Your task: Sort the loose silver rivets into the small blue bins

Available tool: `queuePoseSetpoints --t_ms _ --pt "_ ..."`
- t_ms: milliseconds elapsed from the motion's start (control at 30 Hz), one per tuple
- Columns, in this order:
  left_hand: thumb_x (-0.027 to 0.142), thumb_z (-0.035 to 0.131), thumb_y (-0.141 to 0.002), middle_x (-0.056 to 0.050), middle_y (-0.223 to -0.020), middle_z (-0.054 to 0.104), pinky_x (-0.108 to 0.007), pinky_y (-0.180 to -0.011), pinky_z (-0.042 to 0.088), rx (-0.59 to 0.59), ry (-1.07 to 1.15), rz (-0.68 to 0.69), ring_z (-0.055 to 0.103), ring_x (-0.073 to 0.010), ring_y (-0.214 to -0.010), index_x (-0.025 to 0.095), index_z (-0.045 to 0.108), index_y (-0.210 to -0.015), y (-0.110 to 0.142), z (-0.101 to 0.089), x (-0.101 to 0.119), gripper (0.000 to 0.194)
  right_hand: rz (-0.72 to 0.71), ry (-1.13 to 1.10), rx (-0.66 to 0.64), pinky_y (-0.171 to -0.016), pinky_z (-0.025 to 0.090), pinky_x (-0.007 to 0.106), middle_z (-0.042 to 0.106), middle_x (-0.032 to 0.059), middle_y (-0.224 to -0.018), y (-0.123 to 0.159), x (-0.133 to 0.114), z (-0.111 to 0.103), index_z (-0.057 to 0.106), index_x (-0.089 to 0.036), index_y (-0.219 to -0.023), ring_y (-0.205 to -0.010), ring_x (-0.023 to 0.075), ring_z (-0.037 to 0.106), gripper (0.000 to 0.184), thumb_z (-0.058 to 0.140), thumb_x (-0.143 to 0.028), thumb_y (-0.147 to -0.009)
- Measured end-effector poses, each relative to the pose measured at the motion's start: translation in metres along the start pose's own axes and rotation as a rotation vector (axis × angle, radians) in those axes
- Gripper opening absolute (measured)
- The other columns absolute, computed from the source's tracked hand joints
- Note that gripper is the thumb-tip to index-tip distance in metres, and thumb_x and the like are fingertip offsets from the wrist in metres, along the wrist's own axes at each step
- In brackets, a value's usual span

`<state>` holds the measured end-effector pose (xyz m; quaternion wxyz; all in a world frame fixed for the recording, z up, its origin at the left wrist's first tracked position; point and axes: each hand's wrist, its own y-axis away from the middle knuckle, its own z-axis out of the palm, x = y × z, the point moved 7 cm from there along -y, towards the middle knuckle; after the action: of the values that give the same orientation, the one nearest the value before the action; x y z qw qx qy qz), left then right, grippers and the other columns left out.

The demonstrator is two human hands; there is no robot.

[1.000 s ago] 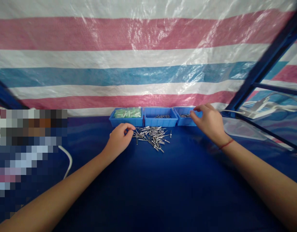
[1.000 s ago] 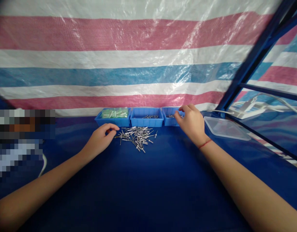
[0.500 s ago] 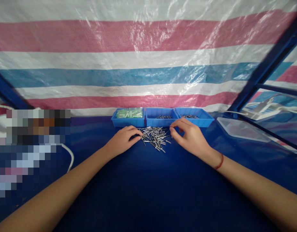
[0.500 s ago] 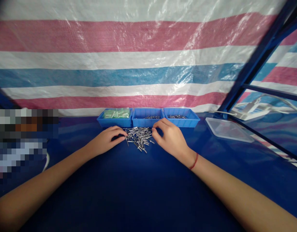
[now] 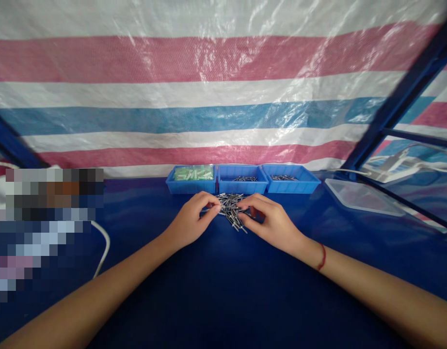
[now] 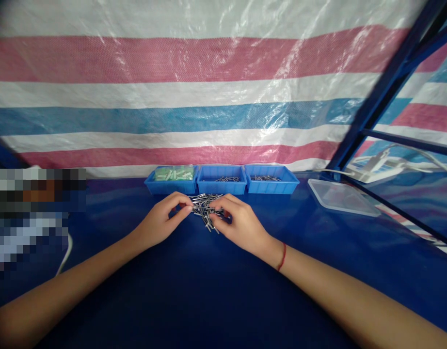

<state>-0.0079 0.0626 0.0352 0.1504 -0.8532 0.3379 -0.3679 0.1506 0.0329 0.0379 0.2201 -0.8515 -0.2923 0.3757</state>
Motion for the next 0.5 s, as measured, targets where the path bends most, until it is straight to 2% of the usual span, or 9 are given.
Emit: queuePoseSetpoints --t_ms 200,500 --pt "0.026 0.049 -0.09 -0.001 -0.082 0.061 -0.026 -0.068 0.044 -0.006 0.104 -0.072 0.056 -0.0141 -0.074 0.019 0.058 -0.088 0.007 0.013 0.014 0.012 0.033 -0.132 0.117 -0.053 0.043 0.024 0.06 0.0018 -0.075 0.0 -0.01 -0.009 0.065 -0.02 -0.086 -0.059 0.0108 0.051 0.007 0.06 -0.024 -0.083" --pt "0.024 0.055 -0.086 -0.001 -0.086 0.062 -0.027 -0.073 0.044 -0.019 0.142 -0.022 0.057 -0.0142 -0.08 0.019 0.059 -0.091 0.008 0.013 0.02 0.008 0.054 -0.17 0.112 -0.05 0.041 0.024 0.06 0.0019 -0.071 0.0 -0.013 -0.007 0.066 -0.018 -0.082 -0.057 0.0106 0.051 0.007 0.06 -0.021 -0.082"
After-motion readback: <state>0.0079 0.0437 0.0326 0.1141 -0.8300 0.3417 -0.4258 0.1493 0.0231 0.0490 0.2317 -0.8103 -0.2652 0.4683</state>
